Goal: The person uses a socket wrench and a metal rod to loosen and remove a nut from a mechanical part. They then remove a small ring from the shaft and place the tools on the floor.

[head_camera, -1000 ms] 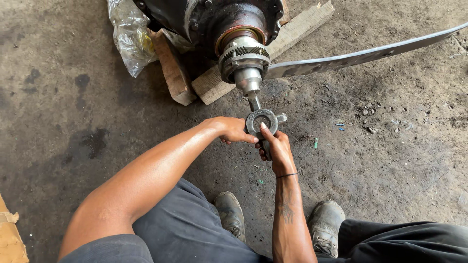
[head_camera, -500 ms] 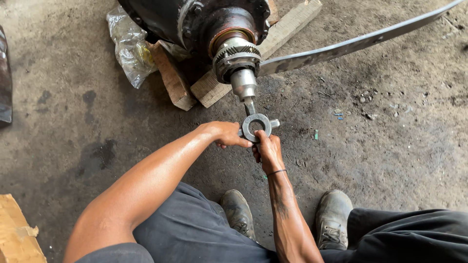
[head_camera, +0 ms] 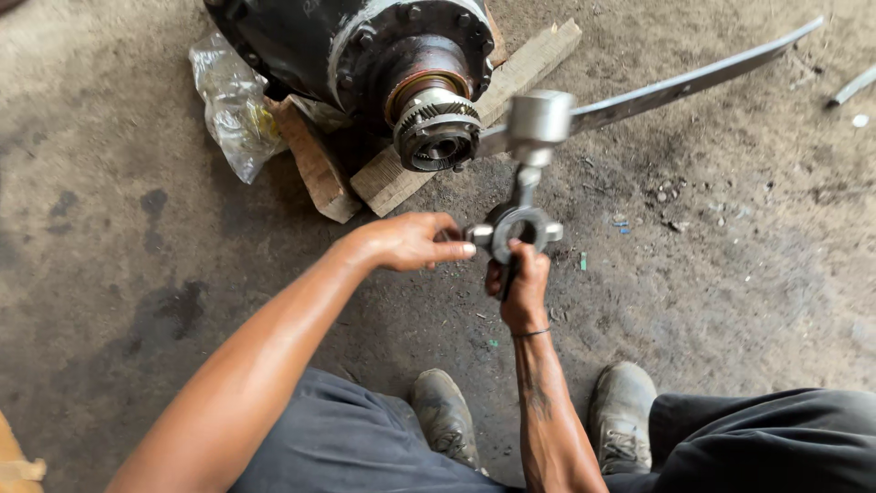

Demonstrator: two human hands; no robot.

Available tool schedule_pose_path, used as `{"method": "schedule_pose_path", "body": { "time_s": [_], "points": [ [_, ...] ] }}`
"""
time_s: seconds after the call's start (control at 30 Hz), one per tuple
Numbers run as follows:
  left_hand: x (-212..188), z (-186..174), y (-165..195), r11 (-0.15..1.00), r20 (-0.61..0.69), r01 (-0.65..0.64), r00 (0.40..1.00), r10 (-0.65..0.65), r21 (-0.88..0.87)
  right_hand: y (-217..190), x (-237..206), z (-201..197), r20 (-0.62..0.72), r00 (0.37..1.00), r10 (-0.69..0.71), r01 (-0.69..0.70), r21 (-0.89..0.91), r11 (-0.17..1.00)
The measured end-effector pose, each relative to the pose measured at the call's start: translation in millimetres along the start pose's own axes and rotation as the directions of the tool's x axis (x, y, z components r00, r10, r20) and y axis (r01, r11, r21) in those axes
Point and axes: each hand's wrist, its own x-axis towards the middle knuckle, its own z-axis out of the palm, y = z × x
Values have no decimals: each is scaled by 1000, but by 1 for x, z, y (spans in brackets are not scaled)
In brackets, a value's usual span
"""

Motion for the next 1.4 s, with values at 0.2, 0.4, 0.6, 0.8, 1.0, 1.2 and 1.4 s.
{"method": "schedule_pose_path", "body": {
  "time_s": [0.2,0.4,0.6,0.8,1.0,1.2,1.4],
  "points": [
    [-28,-24,-3,995,-162,-88,984,78,-52,-64,29,21,73,962,-262,261,20,965],
    [-48,-12,-14,998,-43,33,998,-35,-49,-48,110,23,85,961,-263,274,-161,948],
    [-73,-10,-8,999,-43,40,998,-40,-16,2,107,-22,-205,979,0,-67,-320,945],
    [-74,-10,11,993,-23,-31,999,29,-114,3,73,-40,-133,991,-34,8,-193,981],
    [-80,-13,2,983,-20,-56,998,53,-173,-43,99,-3,58,950,-306,311,-153,938],
    [-75,-6,-14,989,1,65,998,-66,-129,-32,136,8,-6,994,-112,107,-241,965],
    [-70,-11,1,992,6,11,1000,-10,-123,-2,76,-38,-156,987,-35,-34,-417,908]
  ]
}}
